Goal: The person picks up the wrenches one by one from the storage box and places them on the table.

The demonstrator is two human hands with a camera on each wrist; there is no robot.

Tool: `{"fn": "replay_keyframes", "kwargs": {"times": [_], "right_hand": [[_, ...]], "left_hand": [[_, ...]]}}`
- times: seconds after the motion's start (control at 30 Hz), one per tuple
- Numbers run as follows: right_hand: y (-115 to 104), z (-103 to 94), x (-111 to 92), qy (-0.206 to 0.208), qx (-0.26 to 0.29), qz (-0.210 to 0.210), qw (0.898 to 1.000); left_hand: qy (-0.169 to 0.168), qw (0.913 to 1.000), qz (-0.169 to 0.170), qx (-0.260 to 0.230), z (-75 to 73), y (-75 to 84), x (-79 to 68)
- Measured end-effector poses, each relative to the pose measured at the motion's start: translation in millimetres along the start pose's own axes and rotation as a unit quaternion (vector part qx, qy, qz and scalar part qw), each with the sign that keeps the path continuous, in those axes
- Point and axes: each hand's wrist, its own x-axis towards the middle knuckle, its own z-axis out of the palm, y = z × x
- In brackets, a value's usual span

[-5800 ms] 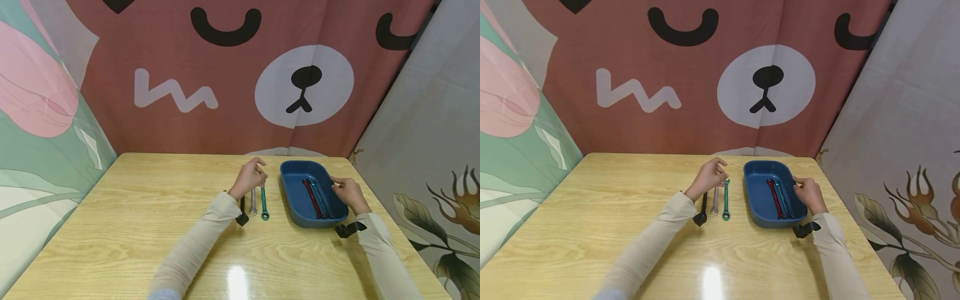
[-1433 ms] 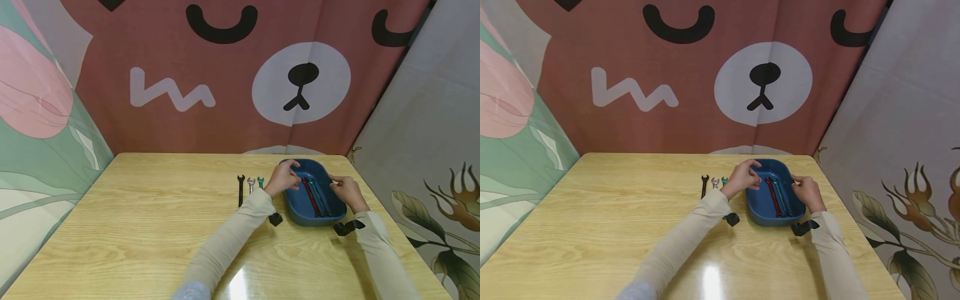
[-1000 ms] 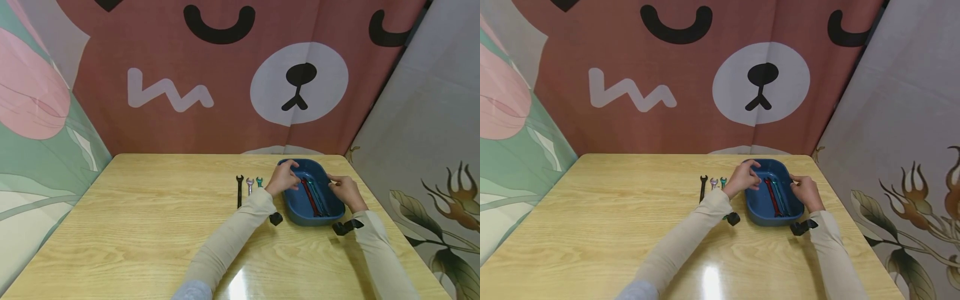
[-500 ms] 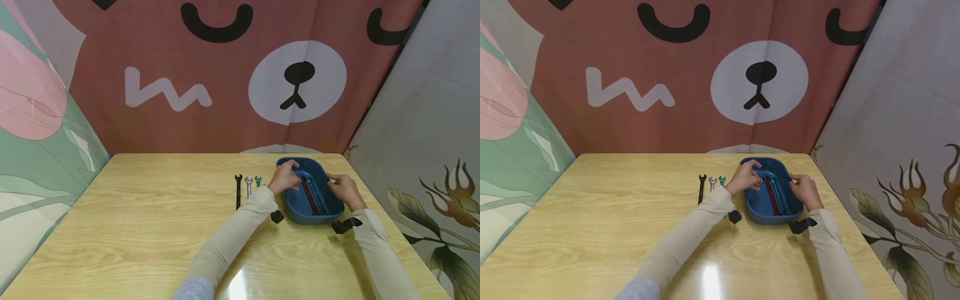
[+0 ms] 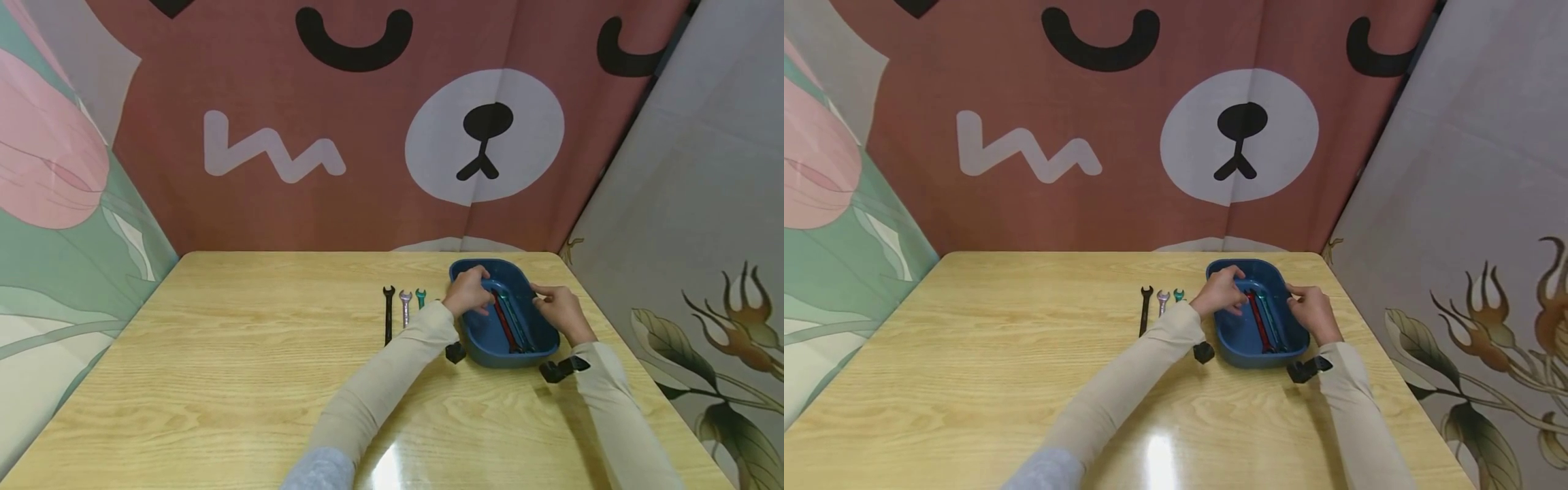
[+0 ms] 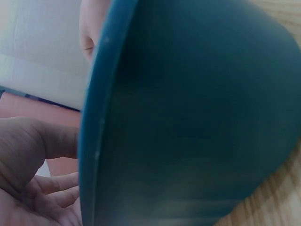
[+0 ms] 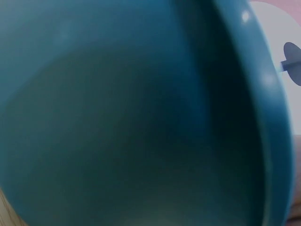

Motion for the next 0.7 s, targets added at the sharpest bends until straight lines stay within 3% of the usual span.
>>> {"fn": "replay_keyframes", "kwargs": {"times": [0.33,0.7], "right_hand": [[-2,-0.9,0,-0.006,-0.004,0.001,1.0],[0,0.2,1,0.003,-0.006,-0.004,1.0]], "left_hand": [[-0.011,0.9999,0.004,-0.009,5.7,-1.7,8.3],[-0.017,0.9997,-0.015,-0.009,16.1,-6.0,20.7]]}}
